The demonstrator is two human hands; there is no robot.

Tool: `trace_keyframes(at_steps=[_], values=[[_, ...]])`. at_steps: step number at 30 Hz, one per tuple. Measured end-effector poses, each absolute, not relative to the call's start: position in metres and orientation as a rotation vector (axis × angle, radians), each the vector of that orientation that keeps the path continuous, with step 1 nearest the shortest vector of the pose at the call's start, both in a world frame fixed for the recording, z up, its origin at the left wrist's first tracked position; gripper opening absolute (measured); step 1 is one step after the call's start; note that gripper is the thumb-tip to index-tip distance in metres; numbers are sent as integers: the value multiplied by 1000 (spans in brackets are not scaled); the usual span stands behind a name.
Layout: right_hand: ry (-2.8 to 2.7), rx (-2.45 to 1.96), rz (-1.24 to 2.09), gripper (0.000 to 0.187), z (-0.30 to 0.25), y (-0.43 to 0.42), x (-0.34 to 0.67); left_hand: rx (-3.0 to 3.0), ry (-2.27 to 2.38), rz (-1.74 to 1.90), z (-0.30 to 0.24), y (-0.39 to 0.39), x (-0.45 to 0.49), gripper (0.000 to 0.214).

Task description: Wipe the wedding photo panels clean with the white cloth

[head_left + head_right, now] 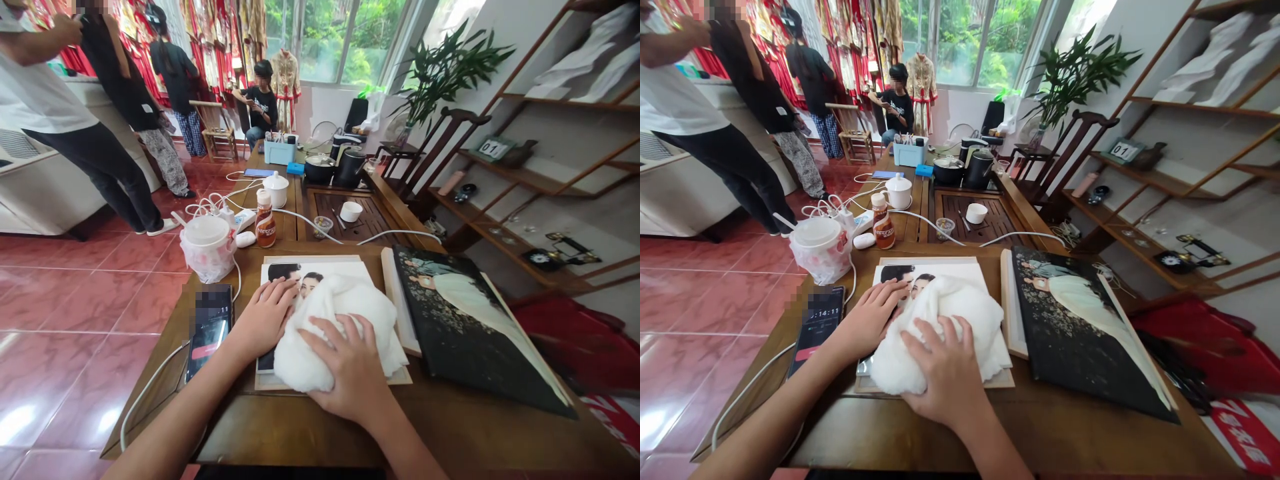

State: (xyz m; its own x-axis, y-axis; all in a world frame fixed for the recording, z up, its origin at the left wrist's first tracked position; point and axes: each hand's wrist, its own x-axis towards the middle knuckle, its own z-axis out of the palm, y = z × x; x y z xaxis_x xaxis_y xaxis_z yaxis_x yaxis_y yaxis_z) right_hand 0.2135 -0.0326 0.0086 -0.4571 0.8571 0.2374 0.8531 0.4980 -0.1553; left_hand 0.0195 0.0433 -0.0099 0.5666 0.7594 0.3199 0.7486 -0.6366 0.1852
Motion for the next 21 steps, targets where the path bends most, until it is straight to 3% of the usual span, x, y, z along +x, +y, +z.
trace_keyframes(at_steps=[14,21], values=[[-2253,-1642,-177,48,3,-30,288,2737,1309,587,-10,43,17,34],[-2369,-1555,-88,56,9,-32,242,2735,1321,556,-8,43,22,33]])
